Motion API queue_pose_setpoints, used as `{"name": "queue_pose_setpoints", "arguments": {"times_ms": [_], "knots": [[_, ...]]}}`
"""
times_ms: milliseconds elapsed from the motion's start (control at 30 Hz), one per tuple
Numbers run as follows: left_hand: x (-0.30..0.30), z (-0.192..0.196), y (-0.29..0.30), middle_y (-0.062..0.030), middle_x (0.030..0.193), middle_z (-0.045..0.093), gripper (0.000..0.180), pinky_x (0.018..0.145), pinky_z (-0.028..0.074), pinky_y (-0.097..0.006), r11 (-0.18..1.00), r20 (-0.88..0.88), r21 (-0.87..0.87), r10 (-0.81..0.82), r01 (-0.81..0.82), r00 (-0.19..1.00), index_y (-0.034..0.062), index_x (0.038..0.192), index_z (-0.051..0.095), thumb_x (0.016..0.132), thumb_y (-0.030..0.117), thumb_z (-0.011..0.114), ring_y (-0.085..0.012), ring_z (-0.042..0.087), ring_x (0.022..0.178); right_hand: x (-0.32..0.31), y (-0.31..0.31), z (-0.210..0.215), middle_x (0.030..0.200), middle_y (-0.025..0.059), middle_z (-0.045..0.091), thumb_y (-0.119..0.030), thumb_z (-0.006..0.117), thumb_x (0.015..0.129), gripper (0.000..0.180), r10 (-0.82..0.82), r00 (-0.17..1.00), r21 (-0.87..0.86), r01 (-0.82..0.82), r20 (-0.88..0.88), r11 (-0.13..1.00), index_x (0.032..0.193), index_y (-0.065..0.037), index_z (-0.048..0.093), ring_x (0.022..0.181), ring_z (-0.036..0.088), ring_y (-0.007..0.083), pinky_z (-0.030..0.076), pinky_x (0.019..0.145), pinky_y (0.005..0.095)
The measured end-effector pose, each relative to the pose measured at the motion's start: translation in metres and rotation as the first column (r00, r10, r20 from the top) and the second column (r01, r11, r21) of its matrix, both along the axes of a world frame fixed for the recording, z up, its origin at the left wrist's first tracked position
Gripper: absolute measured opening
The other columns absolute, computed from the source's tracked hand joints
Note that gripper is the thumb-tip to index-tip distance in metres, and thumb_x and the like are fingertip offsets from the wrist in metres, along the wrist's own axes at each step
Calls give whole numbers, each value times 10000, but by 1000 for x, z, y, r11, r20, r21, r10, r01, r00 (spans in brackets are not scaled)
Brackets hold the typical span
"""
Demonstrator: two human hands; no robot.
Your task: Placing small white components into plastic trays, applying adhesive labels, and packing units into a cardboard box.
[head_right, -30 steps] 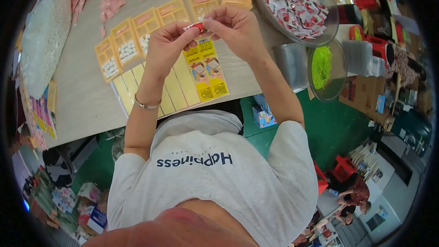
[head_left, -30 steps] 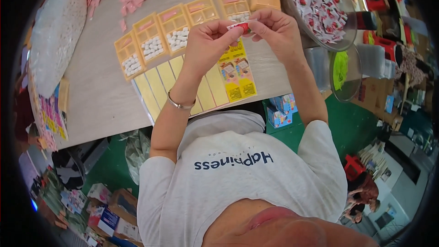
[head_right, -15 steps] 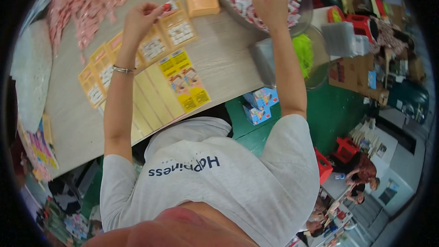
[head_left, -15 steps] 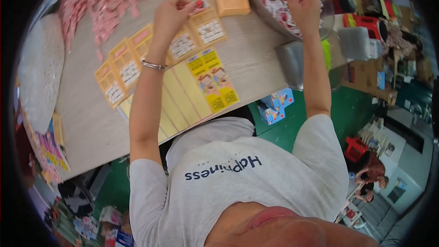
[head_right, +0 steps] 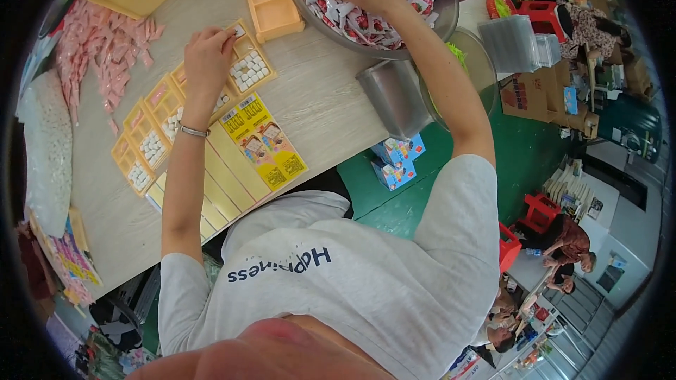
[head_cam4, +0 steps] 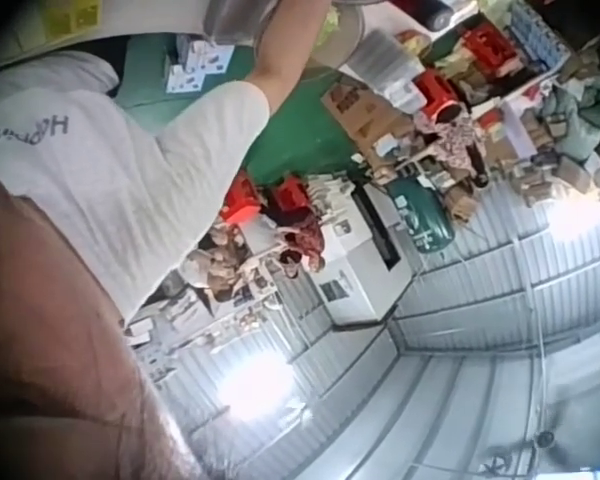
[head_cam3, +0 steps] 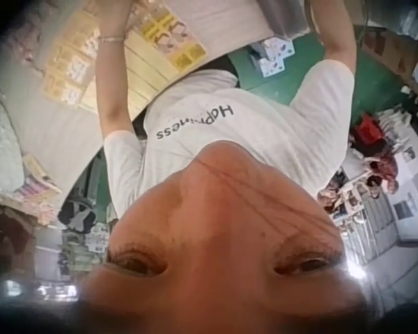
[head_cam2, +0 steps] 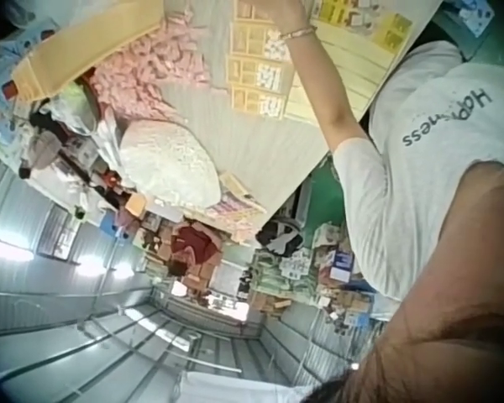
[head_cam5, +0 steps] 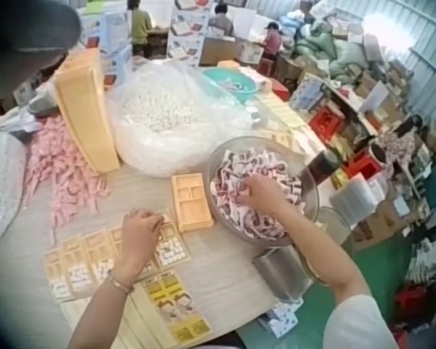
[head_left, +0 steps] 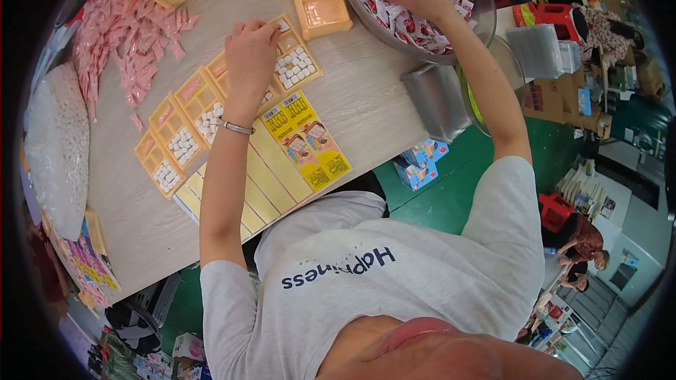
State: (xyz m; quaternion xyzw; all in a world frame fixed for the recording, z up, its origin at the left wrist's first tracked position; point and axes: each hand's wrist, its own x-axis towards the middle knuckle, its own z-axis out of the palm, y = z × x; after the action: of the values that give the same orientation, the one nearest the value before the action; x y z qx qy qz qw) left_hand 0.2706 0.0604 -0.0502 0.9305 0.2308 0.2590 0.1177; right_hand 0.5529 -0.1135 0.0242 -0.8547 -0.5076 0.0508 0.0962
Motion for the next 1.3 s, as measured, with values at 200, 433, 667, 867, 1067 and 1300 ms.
{"name": "queue_pose_setpoints", "arguments": {"times_ms": [200, 433, 667, 867, 1067, 1300], "knots": [[11, 36, -17, -71, 905, 690, 134, 718, 514, -376, 974, 282, -217, 0, 63, 959, 101, 963, 759, 864, 182, 720, -273, 645, 799, 10, -14, -4, 980, 106, 638, -235, 701, 888, 185, 353, 922, 27, -361, 159, 932, 976, -73, 681, 1042, 624, 269, 505, 864, 403], [37, 80, -54, -89, 867, 703, 175, 617, 519, -285, 807, 391, -515, -79, 289, 917, 82, 1016, 769, 864, 164, 743, -183, 665, 654, 12, -21, -5, 1004, 98, 653, -197, 693, 906, 209, 369, 895, 50, -392, 252, 918, 1050, -47, 669, 1004, 633, 267, 515, 836, 391], [15, 100, -71, -70, 864, 744, 247, 654, 536, -235, 533, 339, -786, -51, 313, 939, 0, 1018, 746, 874, 200, 765, -79, 676, 708, -92, -25, 71, 931, 37, 726, -19, 741, 864, 175, 426, 801, 245, -352, -420, 903, 1035, -42, 712, 778, 632, 77, 499, 683, 245], [-59, 50, -20, -60, 846, 755, 184, 643, 535, -217, 321, 287, -925, 243, 202, 927, 0, 985, 739, 899, 162, 738, -87, 702, 738, -19, -46, 24, 1017, 87, 668, 32, 698, 802, 314, 473, 875, 28, -478, 103, 878, 1104, -50, 682, 990, 647, 261, 517, 849, 360], [-85, 1, 27, -46, 820, 756, 167, 628, 542, -289, 620, 112, -749, 467, -234, 877, 75, 948, 751, 894, 230, 717, -168, 714, 716, -17, -38, 13, 1047, 142, 647, -2, 628, 875, 292, 379, 924, 106, -383, 56, 918, 1163, -39, 663, 1021, 613, 347, 494, 879, 401], [-76, -9, 17, -21, 869, 688, 143, 738, 516, -379, 871, 157, -188, 484, -454, 861, 127, 873, 739, 848, 267, 718, -252, 640, 877, -81, -33, 44, 981, 48, 663, -92, 502, 1036, 244, 173, 981, 515, -103, -91, 851, 1228, -27, 637, 868, 610, 122, 481, 777, 259]]}}
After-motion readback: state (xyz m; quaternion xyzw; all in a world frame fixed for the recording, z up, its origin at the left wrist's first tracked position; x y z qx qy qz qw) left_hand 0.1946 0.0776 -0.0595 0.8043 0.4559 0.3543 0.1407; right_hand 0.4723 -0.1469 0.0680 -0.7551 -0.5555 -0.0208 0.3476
